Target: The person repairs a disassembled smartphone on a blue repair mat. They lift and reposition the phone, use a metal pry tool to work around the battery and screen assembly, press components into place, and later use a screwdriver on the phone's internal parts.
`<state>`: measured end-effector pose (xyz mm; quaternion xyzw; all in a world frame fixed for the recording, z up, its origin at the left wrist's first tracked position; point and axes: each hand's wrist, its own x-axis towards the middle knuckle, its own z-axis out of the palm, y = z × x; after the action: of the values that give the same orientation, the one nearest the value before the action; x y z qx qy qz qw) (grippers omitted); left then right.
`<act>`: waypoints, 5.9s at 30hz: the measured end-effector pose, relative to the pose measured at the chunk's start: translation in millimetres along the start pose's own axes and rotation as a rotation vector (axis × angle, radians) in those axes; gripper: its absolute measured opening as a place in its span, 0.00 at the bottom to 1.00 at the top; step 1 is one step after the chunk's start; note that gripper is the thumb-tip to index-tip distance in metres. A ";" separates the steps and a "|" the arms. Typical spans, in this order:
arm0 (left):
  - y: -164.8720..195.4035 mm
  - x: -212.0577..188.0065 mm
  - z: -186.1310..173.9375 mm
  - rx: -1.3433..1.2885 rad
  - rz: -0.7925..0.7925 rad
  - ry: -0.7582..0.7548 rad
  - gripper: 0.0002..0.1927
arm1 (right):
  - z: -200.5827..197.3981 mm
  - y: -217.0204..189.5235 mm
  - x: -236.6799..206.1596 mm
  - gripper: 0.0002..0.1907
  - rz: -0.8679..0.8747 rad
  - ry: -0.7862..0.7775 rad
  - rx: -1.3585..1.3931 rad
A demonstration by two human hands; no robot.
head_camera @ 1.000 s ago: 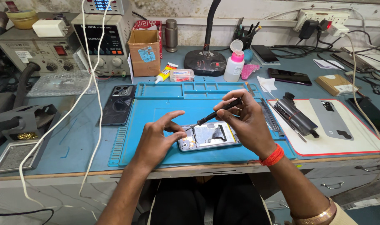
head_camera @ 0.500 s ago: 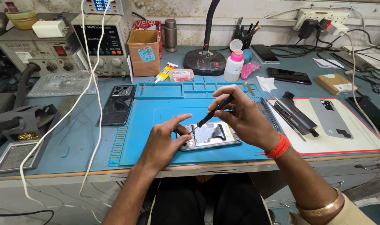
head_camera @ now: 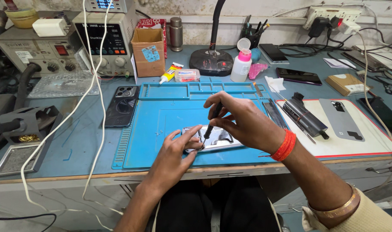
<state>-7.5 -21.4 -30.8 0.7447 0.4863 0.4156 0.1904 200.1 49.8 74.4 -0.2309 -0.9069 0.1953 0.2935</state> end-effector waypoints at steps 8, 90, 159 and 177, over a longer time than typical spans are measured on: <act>0.8 -1.5 0.3 -0.026 -0.008 0.004 0.34 | 0.4 -3.3 2.0 0.16 -0.082 -0.063 0.041; -19.9 14.7 -22.3 0.100 -0.123 0.049 0.12 | 20.5 16.1 9.9 0.22 0.068 0.159 0.056; -29.8 44.6 -38.5 0.079 -0.077 -0.040 0.22 | 15.6 124.4 -86.6 0.07 0.384 0.601 -0.173; -23.8 40.0 -48.3 0.191 -0.290 -0.081 0.13 | 15.7 121.4 -85.7 0.07 0.431 0.611 -0.099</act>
<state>-52.5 18.9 -1.7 0.6975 0.6180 0.3053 0.1960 289.0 99.8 -34.8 -0.4779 -0.7163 0.1308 0.4914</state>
